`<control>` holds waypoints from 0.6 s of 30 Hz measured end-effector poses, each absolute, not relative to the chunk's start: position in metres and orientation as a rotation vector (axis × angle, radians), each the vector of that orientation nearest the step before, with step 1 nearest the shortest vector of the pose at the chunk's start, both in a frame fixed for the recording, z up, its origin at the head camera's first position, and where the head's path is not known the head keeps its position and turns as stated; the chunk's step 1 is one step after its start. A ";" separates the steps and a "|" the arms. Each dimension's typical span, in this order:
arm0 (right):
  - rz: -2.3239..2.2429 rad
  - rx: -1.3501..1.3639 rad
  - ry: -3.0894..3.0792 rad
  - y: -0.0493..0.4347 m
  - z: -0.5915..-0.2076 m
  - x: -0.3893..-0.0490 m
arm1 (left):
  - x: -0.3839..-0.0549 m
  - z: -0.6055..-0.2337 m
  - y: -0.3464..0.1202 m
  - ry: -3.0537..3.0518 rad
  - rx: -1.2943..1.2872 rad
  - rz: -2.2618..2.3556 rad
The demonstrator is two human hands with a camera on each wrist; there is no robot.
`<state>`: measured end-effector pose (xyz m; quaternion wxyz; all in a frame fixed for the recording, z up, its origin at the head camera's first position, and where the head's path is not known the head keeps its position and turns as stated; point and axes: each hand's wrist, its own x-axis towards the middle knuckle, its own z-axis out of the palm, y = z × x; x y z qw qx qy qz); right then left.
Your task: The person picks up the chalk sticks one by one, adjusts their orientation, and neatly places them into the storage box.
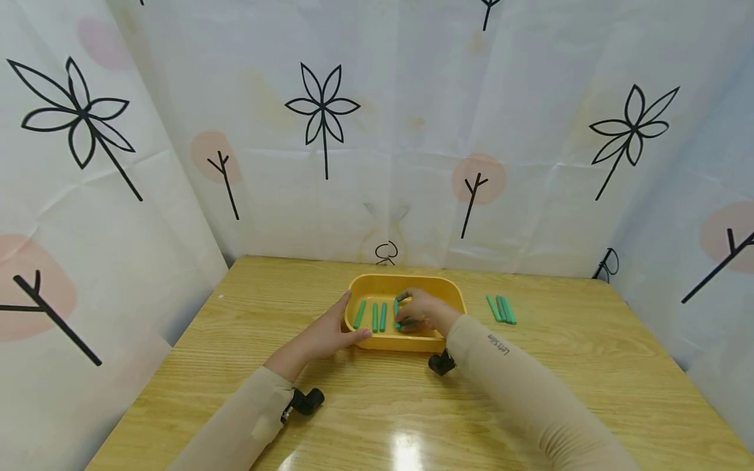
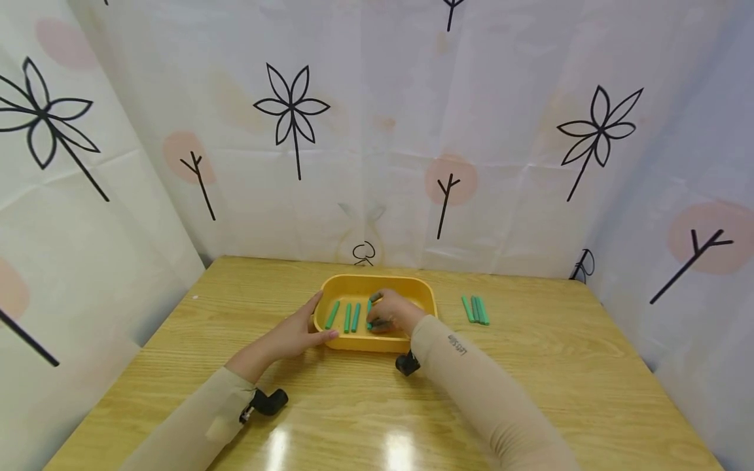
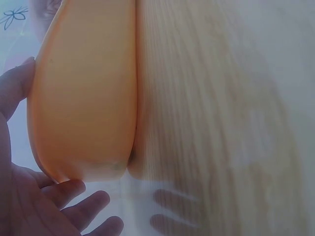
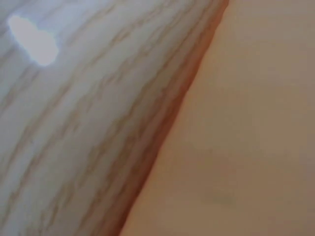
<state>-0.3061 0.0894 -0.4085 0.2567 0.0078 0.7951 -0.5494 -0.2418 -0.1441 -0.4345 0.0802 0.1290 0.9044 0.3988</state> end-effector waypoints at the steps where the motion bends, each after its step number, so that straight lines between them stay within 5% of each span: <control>1: -1.490 0.024 2.156 0.089 -0.408 -0.306 | -0.242 -0.435 -0.144 2.704 0.382 1.191; 18: -1.453 -0.063 2.180 0.106 -0.383 -0.304 | -0.240 -0.432 -0.144 2.689 0.371 1.190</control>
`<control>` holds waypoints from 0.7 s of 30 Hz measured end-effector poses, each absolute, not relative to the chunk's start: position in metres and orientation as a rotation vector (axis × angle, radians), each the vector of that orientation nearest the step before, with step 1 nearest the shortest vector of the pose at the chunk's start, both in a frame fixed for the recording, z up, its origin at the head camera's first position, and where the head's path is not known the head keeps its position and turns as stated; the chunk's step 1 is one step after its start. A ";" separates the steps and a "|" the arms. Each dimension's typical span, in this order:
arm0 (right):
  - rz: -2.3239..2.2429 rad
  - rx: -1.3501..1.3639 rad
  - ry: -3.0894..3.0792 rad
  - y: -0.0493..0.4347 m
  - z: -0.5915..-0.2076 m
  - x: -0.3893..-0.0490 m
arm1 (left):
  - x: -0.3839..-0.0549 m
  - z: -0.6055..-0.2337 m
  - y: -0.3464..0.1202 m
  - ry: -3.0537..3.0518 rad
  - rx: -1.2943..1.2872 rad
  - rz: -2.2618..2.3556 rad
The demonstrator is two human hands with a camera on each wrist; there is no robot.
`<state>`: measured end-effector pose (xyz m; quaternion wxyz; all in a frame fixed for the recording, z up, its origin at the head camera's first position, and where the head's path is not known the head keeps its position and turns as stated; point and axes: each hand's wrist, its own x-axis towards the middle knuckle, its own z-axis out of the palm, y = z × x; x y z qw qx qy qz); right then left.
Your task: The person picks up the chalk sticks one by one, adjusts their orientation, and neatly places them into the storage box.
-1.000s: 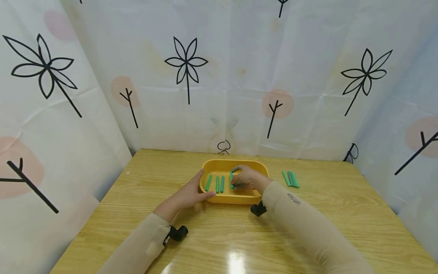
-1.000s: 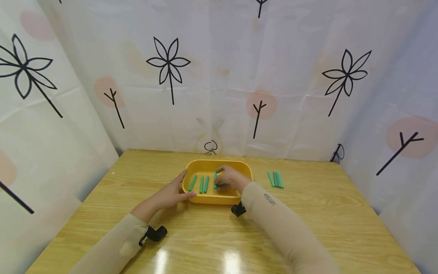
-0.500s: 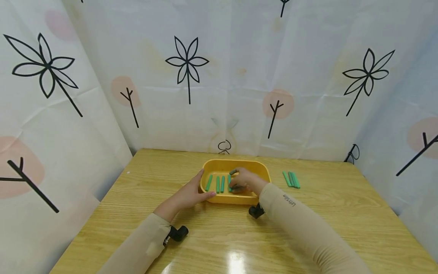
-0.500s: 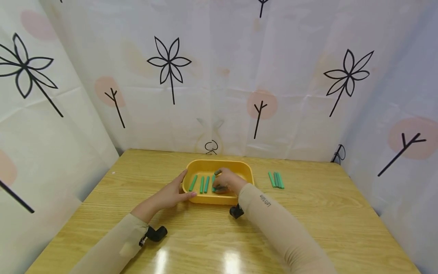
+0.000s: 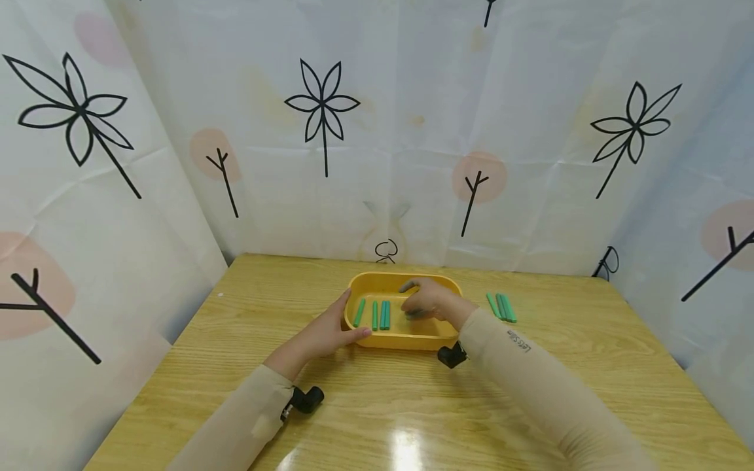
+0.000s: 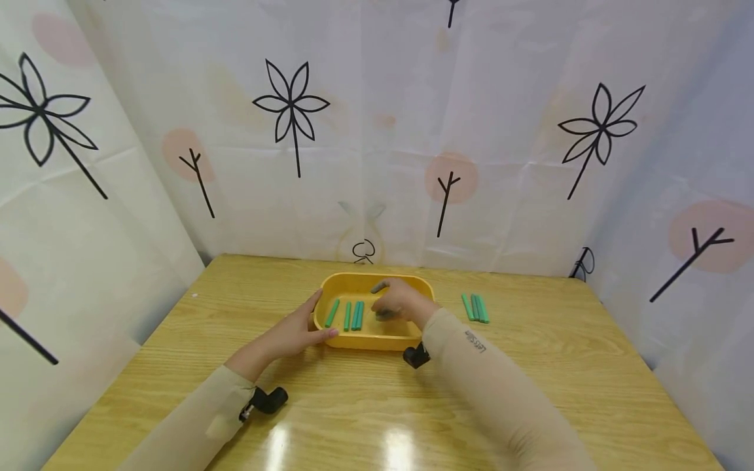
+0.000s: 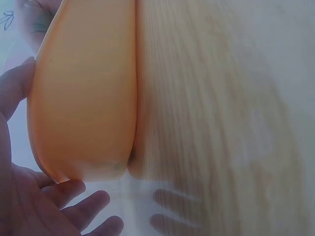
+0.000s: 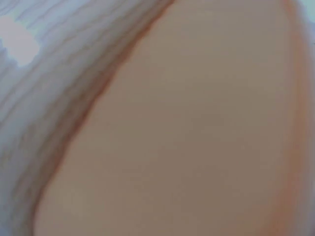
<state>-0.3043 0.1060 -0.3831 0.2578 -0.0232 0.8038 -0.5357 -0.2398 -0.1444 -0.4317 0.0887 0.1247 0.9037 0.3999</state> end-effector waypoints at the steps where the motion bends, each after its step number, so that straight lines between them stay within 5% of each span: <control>1: -1.445 -0.077 2.185 0.108 -0.380 -0.303 | -0.240 -0.432 -0.144 2.692 0.375 1.189; 21: -1.441 -0.156 2.189 0.149 -0.335 -0.298 | -0.240 -0.435 -0.145 2.711 0.387 1.183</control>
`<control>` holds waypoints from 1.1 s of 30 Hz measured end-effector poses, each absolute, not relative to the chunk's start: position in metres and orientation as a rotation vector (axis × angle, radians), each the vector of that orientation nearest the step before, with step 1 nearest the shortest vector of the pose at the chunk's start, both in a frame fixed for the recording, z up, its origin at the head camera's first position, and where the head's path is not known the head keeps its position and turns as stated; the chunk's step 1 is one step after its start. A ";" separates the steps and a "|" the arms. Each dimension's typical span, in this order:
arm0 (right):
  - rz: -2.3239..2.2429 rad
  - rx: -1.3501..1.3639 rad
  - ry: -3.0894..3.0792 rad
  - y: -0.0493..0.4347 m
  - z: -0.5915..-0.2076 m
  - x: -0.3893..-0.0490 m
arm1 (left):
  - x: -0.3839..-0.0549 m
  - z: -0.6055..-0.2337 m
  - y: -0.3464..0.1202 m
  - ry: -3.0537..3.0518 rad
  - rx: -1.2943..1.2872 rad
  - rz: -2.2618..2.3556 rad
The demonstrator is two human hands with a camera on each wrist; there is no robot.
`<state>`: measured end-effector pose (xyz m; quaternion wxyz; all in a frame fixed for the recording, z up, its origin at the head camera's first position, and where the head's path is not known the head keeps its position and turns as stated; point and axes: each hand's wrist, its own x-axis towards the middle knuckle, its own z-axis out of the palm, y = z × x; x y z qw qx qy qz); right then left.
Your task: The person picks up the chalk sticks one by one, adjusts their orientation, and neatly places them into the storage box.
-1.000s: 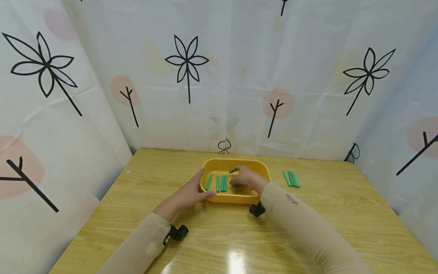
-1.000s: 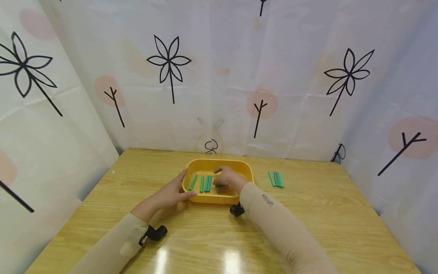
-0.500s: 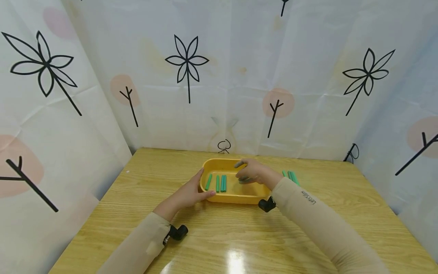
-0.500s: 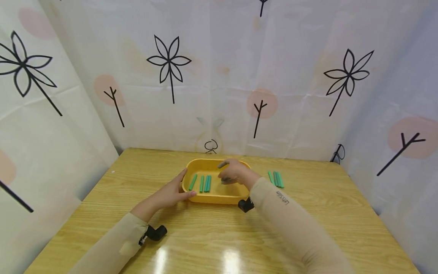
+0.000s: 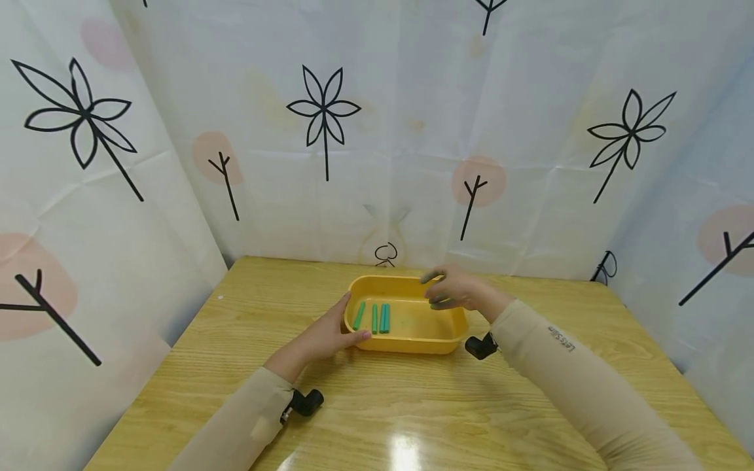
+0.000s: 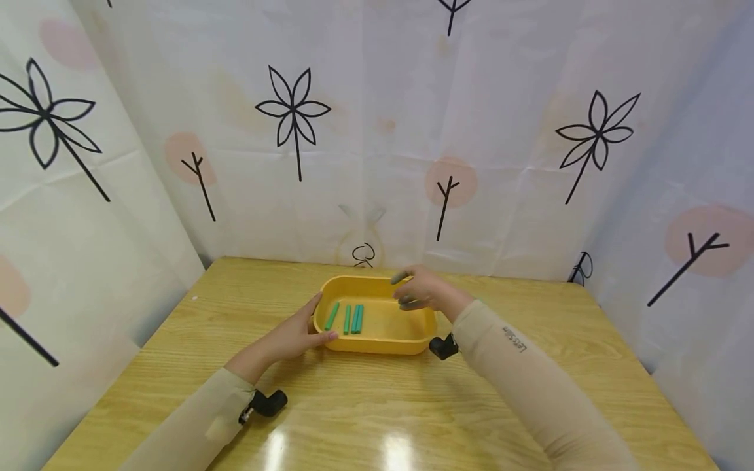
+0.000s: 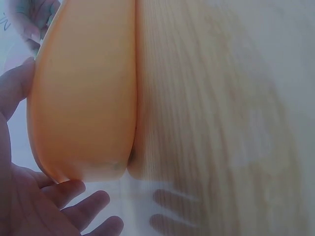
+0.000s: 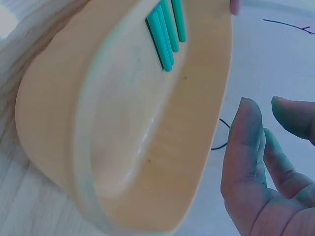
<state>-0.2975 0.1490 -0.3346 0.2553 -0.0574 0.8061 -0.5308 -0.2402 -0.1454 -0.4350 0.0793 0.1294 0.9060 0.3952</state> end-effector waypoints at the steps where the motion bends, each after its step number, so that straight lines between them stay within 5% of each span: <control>1: -1.437 -0.154 2.193 0.152 -0.333 -0.298 | -0.240 -0.435 -0.145 2.708 0.388 1.185; 33: -1.268 -0.151 2.497 0.238 -0.335 -0.304 | -0.239 -0.435 -0.146 2.721 0.383 1.174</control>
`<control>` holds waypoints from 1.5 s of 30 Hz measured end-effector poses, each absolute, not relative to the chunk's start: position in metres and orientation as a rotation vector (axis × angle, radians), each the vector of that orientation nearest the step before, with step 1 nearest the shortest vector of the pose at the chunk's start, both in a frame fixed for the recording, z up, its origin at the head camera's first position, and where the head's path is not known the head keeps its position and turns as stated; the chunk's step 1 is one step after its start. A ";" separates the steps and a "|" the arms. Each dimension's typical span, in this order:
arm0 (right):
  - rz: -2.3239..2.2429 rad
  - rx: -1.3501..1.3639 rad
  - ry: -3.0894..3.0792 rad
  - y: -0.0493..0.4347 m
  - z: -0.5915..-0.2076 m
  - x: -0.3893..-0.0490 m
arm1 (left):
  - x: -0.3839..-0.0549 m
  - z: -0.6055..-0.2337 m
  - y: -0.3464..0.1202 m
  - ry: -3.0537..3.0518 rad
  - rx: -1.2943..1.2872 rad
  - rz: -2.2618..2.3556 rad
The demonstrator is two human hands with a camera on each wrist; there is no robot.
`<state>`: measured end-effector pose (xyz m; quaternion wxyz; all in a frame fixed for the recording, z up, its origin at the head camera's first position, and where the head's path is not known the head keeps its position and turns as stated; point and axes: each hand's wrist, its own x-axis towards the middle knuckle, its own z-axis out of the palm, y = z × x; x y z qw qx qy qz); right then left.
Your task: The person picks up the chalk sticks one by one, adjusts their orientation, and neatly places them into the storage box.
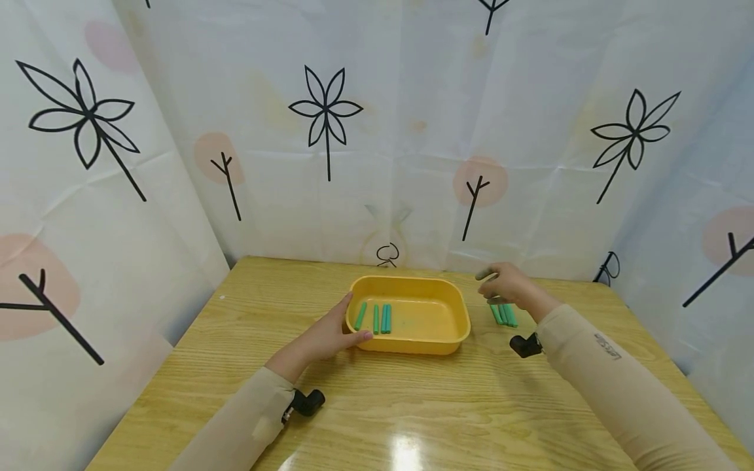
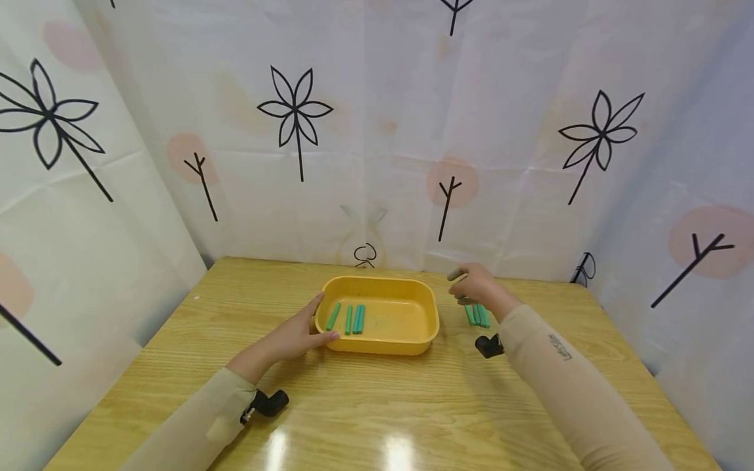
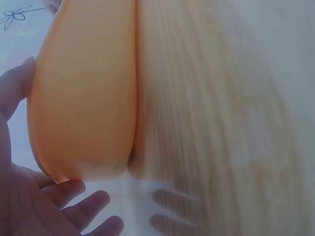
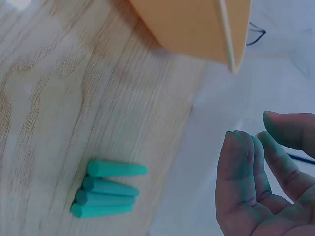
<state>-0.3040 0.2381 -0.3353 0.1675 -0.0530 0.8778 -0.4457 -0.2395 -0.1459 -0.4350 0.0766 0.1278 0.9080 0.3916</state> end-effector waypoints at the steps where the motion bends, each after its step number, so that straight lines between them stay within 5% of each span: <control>1: -1.271 -0.143 2.501 0.242 -0.337 -0.305 | -0.239 -0.435 -0.146 2.719 0.383 1.175; 23: -1.270 -0.016 2.572 0.307 -0.378 -0.317 | -0.239 -0.432 -0.146 2.700 0.391 1.177; 45: -1.120 0.035 2.459 0.316 -0.401 -0.321 | -0.239 -0.433 -0.145 2.687 0.378 1.195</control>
